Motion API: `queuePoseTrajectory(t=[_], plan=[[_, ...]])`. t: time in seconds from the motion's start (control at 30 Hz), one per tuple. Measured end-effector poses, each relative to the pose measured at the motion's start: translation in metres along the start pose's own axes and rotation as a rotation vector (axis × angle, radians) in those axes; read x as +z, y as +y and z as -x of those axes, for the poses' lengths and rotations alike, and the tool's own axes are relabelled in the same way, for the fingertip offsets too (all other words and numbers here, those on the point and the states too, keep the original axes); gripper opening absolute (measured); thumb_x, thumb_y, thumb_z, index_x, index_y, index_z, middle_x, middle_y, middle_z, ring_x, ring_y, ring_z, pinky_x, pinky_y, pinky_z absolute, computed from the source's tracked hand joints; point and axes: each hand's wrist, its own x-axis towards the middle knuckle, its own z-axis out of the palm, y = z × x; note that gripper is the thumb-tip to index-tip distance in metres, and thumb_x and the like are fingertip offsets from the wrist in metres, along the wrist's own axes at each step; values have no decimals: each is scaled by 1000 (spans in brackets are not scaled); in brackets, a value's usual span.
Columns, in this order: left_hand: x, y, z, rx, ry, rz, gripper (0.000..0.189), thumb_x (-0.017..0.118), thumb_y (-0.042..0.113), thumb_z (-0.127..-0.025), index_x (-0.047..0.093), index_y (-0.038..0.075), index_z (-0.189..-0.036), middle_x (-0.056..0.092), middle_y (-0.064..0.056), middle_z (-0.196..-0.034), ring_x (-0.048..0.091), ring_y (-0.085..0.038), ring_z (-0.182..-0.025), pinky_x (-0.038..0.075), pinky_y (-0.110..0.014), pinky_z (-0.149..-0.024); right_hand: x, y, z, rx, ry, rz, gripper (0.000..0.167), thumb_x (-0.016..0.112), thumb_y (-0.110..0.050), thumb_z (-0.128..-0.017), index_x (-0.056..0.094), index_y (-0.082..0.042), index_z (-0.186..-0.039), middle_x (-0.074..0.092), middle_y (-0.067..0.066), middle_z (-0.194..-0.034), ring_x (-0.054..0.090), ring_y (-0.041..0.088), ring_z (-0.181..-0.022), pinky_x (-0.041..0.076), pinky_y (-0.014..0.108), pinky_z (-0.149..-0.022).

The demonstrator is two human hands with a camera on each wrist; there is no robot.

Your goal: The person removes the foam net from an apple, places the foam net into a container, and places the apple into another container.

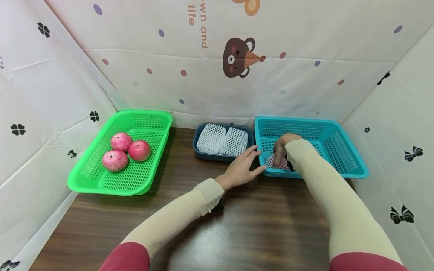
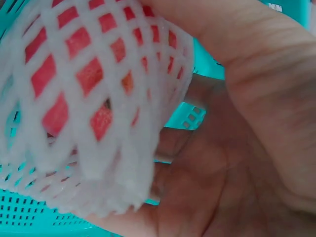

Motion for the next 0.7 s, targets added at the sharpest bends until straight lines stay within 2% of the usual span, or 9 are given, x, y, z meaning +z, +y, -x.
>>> queuePoseTrajectory(t=[0.5,0.7], plan=[[0,0,-1,9,0,-10,61,57,46,-104,49,9,-151,34,-10,-164,41,-21,-146,36,-36,-118,-2,-1,-2,-30,-37,-8,101,83,-59,-75,48,1,-149,50,30,-144,51,49,-128,53,61,-91],[-2,-1,0,18,-19,-18,61,57,46,-104,48,9,-152,33,-10,-164,41,-22,-146,34,-35,-119,0,-1,0,-32,-27,-38,95,83,-53,-79,47,1,-149,50,30,-143,51,49,-126,53,60,-90]])
